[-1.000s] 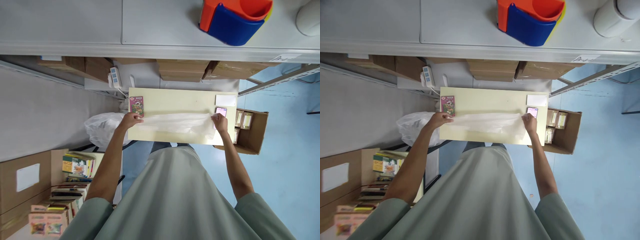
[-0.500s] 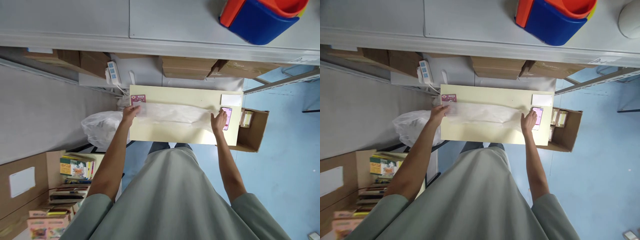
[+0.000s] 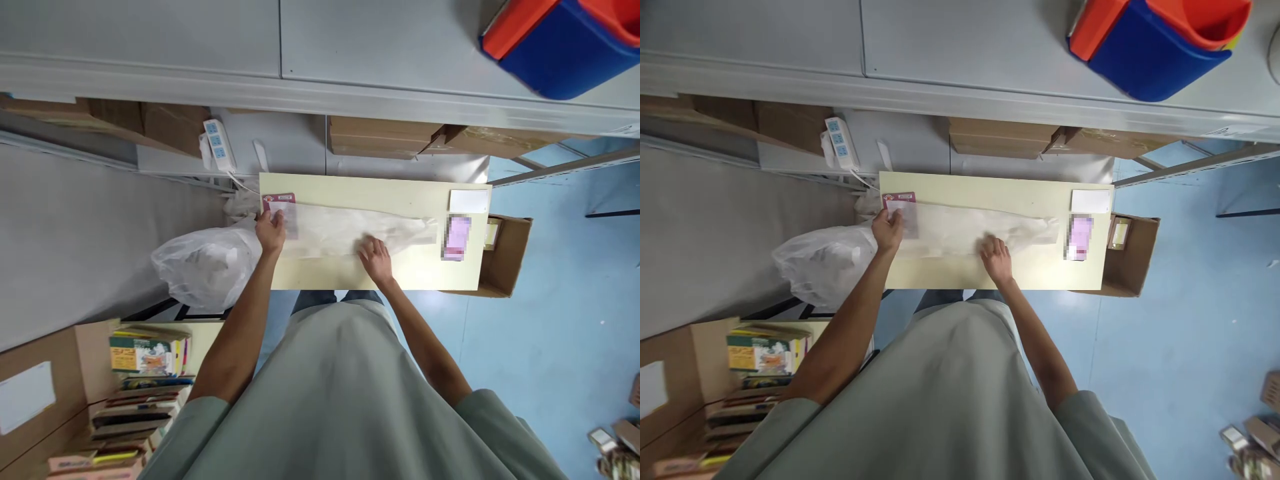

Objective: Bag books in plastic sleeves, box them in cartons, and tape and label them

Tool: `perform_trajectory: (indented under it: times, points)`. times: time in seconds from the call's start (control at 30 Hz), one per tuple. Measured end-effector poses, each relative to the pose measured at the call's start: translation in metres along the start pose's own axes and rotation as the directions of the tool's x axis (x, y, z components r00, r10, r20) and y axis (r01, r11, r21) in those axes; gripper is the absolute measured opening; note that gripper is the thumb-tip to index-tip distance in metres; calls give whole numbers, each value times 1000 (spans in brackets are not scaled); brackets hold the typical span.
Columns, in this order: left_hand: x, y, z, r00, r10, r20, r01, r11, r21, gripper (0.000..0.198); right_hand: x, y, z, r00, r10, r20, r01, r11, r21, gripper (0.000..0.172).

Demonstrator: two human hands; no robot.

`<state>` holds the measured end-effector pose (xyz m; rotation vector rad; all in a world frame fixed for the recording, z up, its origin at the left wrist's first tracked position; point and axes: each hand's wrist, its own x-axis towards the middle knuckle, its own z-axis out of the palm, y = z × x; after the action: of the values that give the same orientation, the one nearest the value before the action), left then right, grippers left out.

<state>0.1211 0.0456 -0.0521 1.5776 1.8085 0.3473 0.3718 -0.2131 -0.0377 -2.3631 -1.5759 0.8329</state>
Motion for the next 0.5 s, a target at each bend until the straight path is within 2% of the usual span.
perform_trajectory:
  times: [0.1,0.2,0.27,0.33,0.43,0.47,0.5]
  points:
    - [5,-7,-2,1000,15,15,-15,1000,-11,29,-32,16,5,987,65,-144,-68,998,-17,36]
    - [6,-10,-2,1000,-11,25,12,999,-39,22,-58,30,4,946,198,-258,-214,976,-36,40]
    - [5,-7,-3,999,-45,27,46,998,-51,20,-70,36,1,914,287,-288,-307,951,-28,42]
    - [-1,-2,-7,999,-33,-16,33,998,-51,29,-76,37,-3,897,334,-290,-351,936,-7,43]
    - [-23,13,-10,989,129,-70,-130,992,1,60,-66,29,-9,911,303,-281,-306,951,34,47]
    - [-34,20,-8,976,218,-27,-217,976,30,68,-57,23,-10,926,264,-270,-262,964,47,50]
    - [-46,27,-3,949,309,61,-312,948,54,72,-46,16,-10,944,211,-252,-203,977,57,53]
